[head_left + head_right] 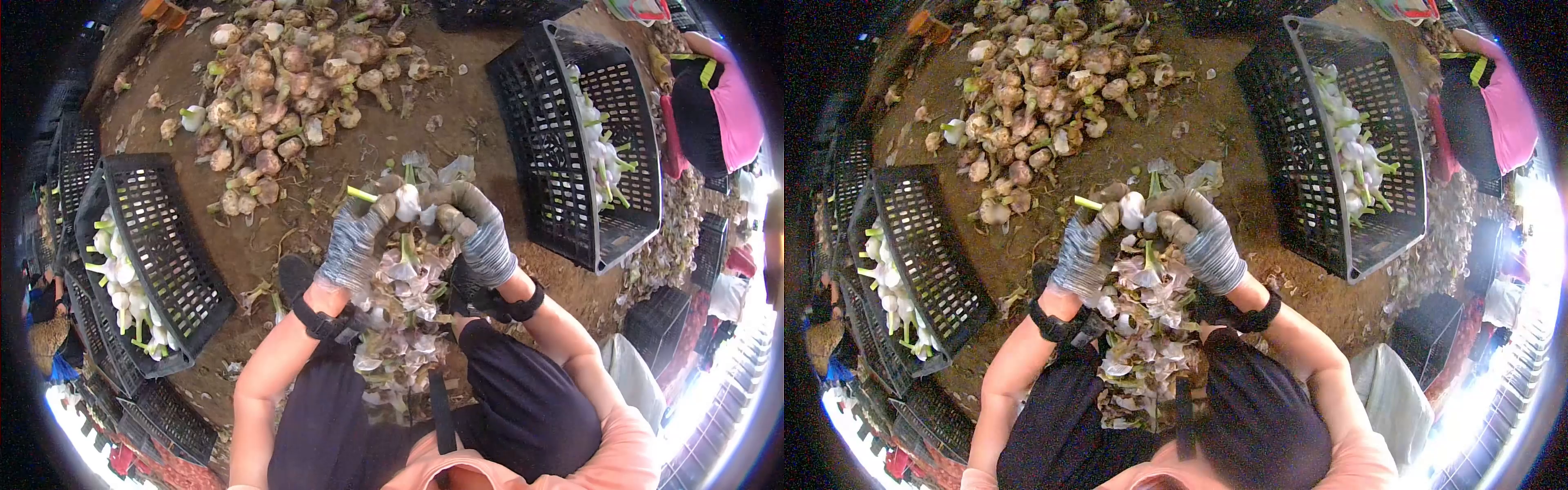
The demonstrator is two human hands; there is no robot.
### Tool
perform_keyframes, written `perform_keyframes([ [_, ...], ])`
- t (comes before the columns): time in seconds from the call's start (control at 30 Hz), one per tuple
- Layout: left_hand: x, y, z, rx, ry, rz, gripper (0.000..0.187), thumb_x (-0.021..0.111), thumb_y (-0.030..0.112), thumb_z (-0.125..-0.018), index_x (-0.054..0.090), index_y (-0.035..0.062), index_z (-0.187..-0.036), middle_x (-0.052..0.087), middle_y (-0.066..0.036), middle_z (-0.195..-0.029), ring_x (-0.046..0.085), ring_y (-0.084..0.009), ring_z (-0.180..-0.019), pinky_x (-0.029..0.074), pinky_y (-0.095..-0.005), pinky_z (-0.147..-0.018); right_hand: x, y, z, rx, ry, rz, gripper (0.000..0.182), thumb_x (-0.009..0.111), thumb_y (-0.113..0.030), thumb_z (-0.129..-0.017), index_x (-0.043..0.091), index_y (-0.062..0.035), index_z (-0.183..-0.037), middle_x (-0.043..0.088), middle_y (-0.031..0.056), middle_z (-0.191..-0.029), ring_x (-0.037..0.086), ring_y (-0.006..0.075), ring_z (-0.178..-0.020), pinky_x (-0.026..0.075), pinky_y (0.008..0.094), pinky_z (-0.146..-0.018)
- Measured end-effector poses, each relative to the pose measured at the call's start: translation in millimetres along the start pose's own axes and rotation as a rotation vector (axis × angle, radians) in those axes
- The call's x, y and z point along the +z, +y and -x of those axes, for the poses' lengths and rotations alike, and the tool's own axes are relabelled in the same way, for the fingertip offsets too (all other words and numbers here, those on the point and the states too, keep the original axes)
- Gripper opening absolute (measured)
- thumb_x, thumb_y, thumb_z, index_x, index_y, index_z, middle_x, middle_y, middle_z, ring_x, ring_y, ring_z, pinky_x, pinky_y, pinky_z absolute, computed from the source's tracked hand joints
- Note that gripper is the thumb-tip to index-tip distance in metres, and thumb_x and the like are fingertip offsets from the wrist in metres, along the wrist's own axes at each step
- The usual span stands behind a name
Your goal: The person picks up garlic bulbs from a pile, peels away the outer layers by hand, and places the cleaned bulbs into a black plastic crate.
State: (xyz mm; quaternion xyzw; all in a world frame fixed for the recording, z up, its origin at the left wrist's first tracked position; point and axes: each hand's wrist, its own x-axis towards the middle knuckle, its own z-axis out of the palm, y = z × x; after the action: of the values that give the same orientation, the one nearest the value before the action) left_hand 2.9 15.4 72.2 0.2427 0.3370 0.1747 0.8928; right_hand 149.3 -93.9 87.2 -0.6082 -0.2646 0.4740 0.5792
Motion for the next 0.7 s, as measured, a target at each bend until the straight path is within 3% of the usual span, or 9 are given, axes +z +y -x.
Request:
perform_keyframes([
  [0.07, -4, -3, 1, 0.075, -0.041, -0.218, 0.047, 0.066, 0.027, -0.082, 0.051, 0.0012, -0.118, 0.059, -0.006, -0.107, 0.056, -0.0148, -0.095, 0.045, -0.0283, -0.085, -12, -7, -3, 0.444, -0.103, -0.704, 0.017, 0.056, -0.012, -0.086, 0.055, -0.0029, -0.1, 0.057, 0.0044, -0.082, 0.055, 0.0111, -0.073, 0.047, 0.0238, -0.061],
  [0.13, -2, 3, 3, 0.054, -0.075, -0.248, 0.041, 0.065, 0.025, -0.084, 0.054, 0.0009, -0.115, 0.06, -0.006, -0.107, 0.056, -0.0141, -0.095, 0.045, -0.0278, -0.084, -34, 5, -14, 0.366, -0.226, -1.236, 0.018, 0.057, -0.014, -0.084, 0.054, -0.0032, -0.099, 0.055, 0.0043, -0.08, 0.052, 0.0116, -0.069, 0.047, 0.0238, -0.059],
  [0.2, -5, 3, 1, 0.121, -0.066, -0.298, 0.035, 0.064, 0.021, -0.085, 0.057, 0.0009, -0.113, 0.061, -0.006, -0.105, 0.057, -0.0138, -0.094, 0.045, -0.0273, -0.083, -47, -9, -18, 0.264, -0.115, -0.68, 0.021, 0.057, -0.009, -0.083, 0.055, -0.0013, -0.103, 0.057, 0.0054, -0.089, 0.054, 0.0125, -0.08, 0.049, 0.0262, -0.068],
  [0.27, -4, 5, 1, 0.106, -0.001, -0.323, 0.033, 0.064, 0.018, -0.084, 0.058, 0.001, -0.111, 0.062, -0.006, -0.104, 0.057, -0.0135, -0.094, 0.046, -0.027, -0.083, -36, -2, -16, -0.014, 0.013, 0.24, 0.029, 0.058, -0.004, -0.082, 0.055, 0.0, -0.111, 0.059, 0.0063, -0.098, 0.054, 0.0137, -0.091, 0.047, 0.0279, -0.08],
  [0.3, -4, 5, 2, 0.088, 0.061, -0.348, 0.03, 0.064, 0.015, -0.084, 0.059, 0.001, -0.11, 0.062, -0.005, -0.103, 0.057, -0.0132, -0.094, 0.046, -0.0268, -0.083, -27, -1, -13, -0.044, 0.002, 0.205, 0.038, 0.06, -0.003, -0.082, 0.052, -0.0014, -0.119, 0.059, 0.0058, -0.104, 0.054, 0.014, -0.096, 0.043, 0.0281, -0.087],
  [0.43, 1, 0, 4, 0.22, 0.098, -0.427, 0.025, 0.063, 0.008, -0.083, 0.061, 0.0012, -0.108, 0.064, -0.006, -0.101, 0.06, -0.0125, -0.09, 0.049, -0.025, -0.078, 6, -4, -6, -0.194, -0.014, 0.565, 0.022, 0.069, -0.012, -0.076, 0.059, -0.0027, -0.093, 0.062, 0.0147, -0.078, 0.061, 0.0265, -0.07, 0.049, 0.034, -0.065],
  [0.6, -10, 1, 3, 0.504, -0.021, -0.909, 0.017, 0.065, 0.007, -0.08, 0.067, 0.0046, -0.097, 0.064, -0.006, -0.1, 0.059, -0.0148, -0.093, 0.046, -0.0271, -0.084, -20, 20, -18, -0.014, 0.082, 0.582, 0.021, 0.066, -0.02, -0.077, 0.057, -0.0013, -0.081, 0.061, 0.0184, -0.074, 0.06, 0.0354, -0.067, 0.049, 0.0379, -0.061],
  [0.67, -19, -3, 1, 0.542, -0.128, -0.901, 0.022, 0.066, 0.01, -0.081, 0.064, 0.0035, -0.103, 0.063, -0.005, -0.1, 0.058, -0.0145, -0.094, 0.047, -0.0265, -0.084, -39, 36, -19, 0.107, -0.025, 0.997, 0.022, 0.064, -0.023, -0.079, 0.059, -0.003, -0.088, 0.061, 0.0192, -0.074, 0.061, 0.037, -0.072, 0.049, 0.0397, -0.064],
  [0.7, -13, -1, 7, 0.277, -0.114, -0.417, 0.027, 0.066, 0.011, -0.082, 0.06, 0.0034, -0.107, 0.062, -0.004, -0.102, 0.058, -0.0139, -0.095, 0.047, -0.026, -0.084, -51, 46, -15, 0.108, -0.023, 0.996, 0.022, 0.064, -0.023, -0.079, 0.059, -0.003, -0.088, 0.061, 0.0192, -0.074, 0.061, 0.037, -0.072, 0.049, 0.0397, -0.064],
])
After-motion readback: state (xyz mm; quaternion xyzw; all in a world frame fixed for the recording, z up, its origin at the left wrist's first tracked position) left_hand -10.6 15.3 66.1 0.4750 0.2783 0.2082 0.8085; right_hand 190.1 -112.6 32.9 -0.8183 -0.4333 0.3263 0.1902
